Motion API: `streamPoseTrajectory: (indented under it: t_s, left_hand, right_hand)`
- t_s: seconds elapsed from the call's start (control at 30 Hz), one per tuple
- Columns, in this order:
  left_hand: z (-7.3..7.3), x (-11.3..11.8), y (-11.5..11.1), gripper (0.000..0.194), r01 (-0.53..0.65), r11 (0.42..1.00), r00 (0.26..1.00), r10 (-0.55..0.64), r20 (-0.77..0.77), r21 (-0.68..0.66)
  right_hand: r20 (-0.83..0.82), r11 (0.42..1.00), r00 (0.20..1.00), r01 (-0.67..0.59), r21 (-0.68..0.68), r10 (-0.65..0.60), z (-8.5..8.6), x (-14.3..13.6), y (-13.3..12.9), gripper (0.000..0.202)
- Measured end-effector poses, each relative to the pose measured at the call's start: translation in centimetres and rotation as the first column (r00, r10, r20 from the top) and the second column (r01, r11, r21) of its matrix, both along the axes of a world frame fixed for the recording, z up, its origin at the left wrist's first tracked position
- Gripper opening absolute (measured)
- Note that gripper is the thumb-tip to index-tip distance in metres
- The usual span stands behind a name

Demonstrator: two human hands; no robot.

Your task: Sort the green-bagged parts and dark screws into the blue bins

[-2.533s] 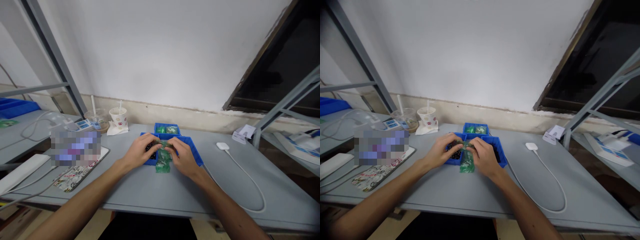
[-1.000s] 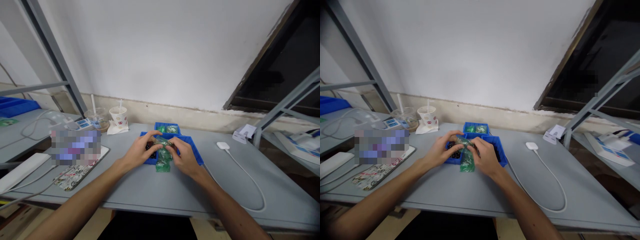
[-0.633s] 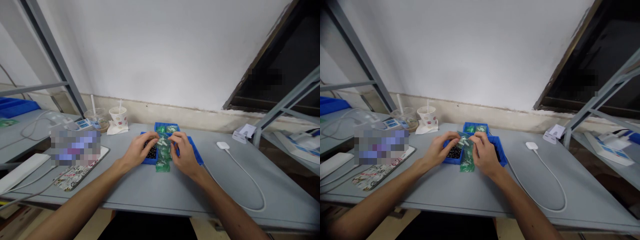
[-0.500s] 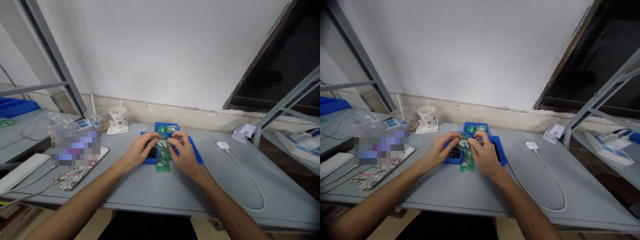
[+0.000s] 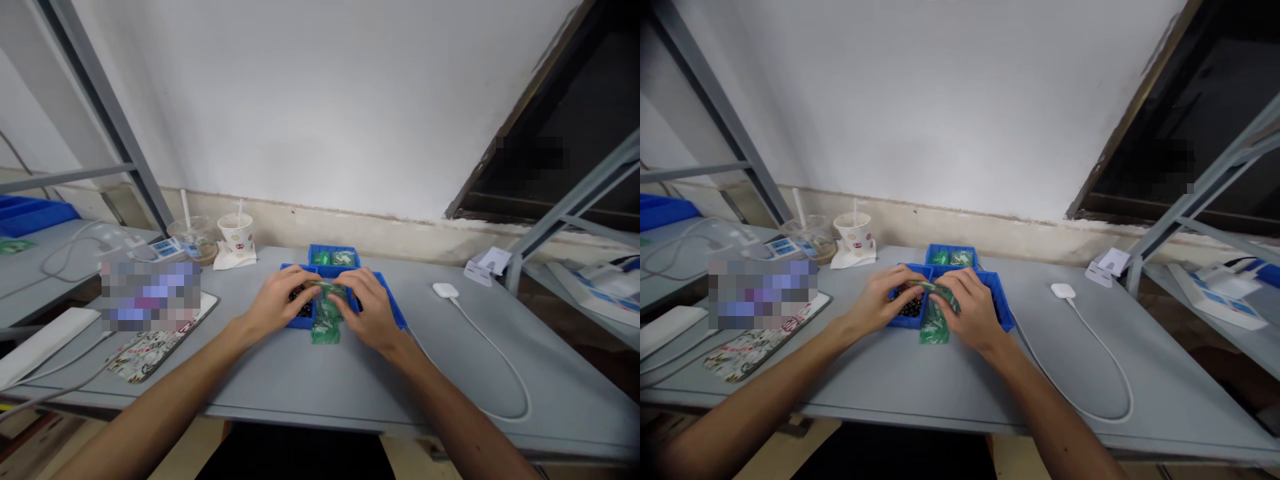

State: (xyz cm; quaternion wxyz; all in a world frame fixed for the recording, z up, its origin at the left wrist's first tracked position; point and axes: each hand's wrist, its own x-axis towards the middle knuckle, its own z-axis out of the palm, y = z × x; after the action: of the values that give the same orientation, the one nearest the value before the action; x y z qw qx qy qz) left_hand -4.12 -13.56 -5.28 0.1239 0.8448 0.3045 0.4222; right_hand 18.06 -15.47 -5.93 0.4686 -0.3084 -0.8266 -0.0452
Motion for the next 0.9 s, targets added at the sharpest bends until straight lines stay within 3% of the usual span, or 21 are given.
streamPoseTrajectory:
  t_s: [0.13, 0.33, 0.53, 0.6, 0.73, 0.83, 0.9]
  left_hand:
    - [-0.2, 0.0, 0.0, 0.018, 0.009, 1.000, 1.000, -0.009, -0.005, 0.000]
    - [-0.4, 0.1, 0.1, 0.038, 0.008, 1.000, 0.995, -0.010, -0.098, -0.022]
    - [-0.6, -0.2, 0.8, 0.030, -0.047, 0.997, 0.997, 0.043, -0.071, -0.057]
    - [-0.6, -0.3, 1.0, 0.028, -0.089, 0.994, 0.995, 0.086, -0.048, -0.064]
    - [-0.8, -0.3, 1.0, 0.029, -0.120, 0.993, 0.993, 0.120, -0.012, -0.011]
    - [-0.8, -0.1, 0.8, 0.029, -0.101, 0.994, 0.995, 0.101, -0.006, 0.039]
    - [-0.9, -0.1, 0.8, 0.029, -0.093, 0.994, 0.996, 0.094, -0.008, 0.050]
  right_hand:
    - [-0.004, 1.000, 1.000, -0.005, -0.026, 0.005, -0.4, 0.0, 0.1, 0.006]
    - [-0.125, 0.987, 0.992, 0.010, -0.160, -0.031, -0.7, 0.0, -0.1, 0.029]
    - [-0.365, 0.955, 0.920, 0.034, -0.294, -0.145, 1.4, 1.0, 0.6, 0.019]
    - [-0.388, 0.926, 0.905, 0.016, -0.377, -0.174, 2.6, 1.9, 2.1, 0.013]
    - [-0.187, 0.840, 0.977, -0.015, -0.542, -0.103, 4.0, 2.7, 7.5, 0.013]
    - [-0.032, 0.792, 0.986, 0.110, -0.601, -0.161, 3.6, 1.7, 12.0, 0.012]
    - [0.154, 0.773, 0.969, 0.245, -0.585, -0.191, 2.9, 0.5, 14.3, 0.012]
